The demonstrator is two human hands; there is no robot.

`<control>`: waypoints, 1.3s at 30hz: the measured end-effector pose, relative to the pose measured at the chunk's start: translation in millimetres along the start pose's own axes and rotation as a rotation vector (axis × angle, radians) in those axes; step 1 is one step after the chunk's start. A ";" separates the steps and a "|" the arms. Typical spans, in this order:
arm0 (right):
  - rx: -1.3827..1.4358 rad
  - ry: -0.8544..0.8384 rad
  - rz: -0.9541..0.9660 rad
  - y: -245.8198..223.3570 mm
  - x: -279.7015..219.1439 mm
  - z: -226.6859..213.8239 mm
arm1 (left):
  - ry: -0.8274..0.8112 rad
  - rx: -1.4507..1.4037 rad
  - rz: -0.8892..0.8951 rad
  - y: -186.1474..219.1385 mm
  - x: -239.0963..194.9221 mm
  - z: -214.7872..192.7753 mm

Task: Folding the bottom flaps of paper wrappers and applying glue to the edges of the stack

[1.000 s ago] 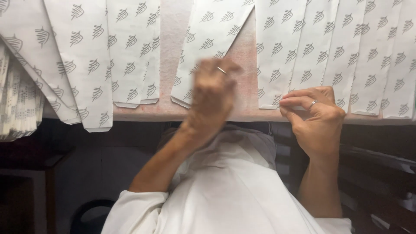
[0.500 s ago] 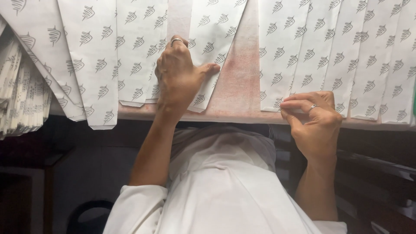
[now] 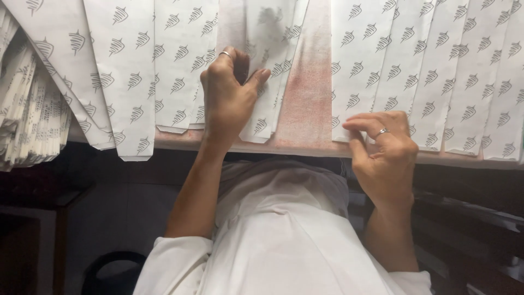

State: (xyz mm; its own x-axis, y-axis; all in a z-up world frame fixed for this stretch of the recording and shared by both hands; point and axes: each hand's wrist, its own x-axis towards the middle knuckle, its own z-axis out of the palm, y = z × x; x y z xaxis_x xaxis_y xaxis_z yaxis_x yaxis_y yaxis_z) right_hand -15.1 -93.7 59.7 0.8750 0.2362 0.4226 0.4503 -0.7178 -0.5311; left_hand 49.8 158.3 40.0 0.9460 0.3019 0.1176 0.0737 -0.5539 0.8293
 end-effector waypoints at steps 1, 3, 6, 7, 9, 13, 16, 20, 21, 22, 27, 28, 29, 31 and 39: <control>0.045 0.008 0.028 -5.3 3.1 2.9 | 0.002 -0.153 -0.048 3.7 -1.9 -3.4; 0.148 -0.006 0.047 -12.3 14.7 13.6 | -0.032 -0.419 -0.021 10.8 -8.9 -7.2; 0.443 -0.031 0.235 -29.6 25.6 27.3 | -0.056 -0.749 -0.017 17.1 -22.8 -3.9; 0.637 -0.044 0.399 -36.3 29.9 32.0 | -0.043 -0.811 -0.036 18.8 -26.5 -1.8; 0.653 0.019 0.396 -36.3 36.2 41.7 | -0.041 -0.851 -0.016 16.7 -32.1 9.9; 0.650 0.079 0.479 -30.7 41.9 51.1 | 0.012 -0.608 -0.012 10.8 -33.2 16.1; 0.433 0.076 0.392 -19.3 40.4 51.0 | 0.096 -0.287 0.028 3.3 -26.1 6.3; 0.386 0.046 0.346 -11.5 41.0 48.0 | 0.138 -0.097 0.007 -13.9 -20.9 13.3; 0.359 0.059 0.347 -9.0 40.1 48.0 | 0.140 -0.033 0.068 -16.5 -21.1 15.3; 0.333 0.071 0.349 -6.2 39.1 48.1 | 0.142 0.030 0.129 -19.2 -21.2 17.5; 0.184 0.073 0.310 -1.3 38.0 43.4 | 0.313 0.522 0.376 -5.3 -38.1 16.0; 0.119 0.068 0.287 -0.2 37.3 42.6 | 0.341 0.532 0.533 2.9 -43.0 11.2; 0.118 0.066 0.290 1.8 35.8 43.2 | 0.338 0.531 0.531 7.2 -49.6 7.6; 0.100 0.083 0.232 4.9 33.6 45.4 | -0.101 -0.032 0.905 15.8 -62.0 -1.1; 0.131 0.086 0.251 6.8 37.3 41.2 | -0.207 0.016 1.035 9.9 -67.3 7.9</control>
State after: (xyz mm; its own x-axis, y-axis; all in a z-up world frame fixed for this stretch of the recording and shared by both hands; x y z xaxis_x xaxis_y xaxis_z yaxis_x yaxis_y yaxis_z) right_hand 27.9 -62.8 41.6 0.9460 0.0019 0.3241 0.2461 -0.6548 -0.7146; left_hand -10.6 126.4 36.0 0.5852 -0.4612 0.6669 -0.7975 -0.4763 0.3704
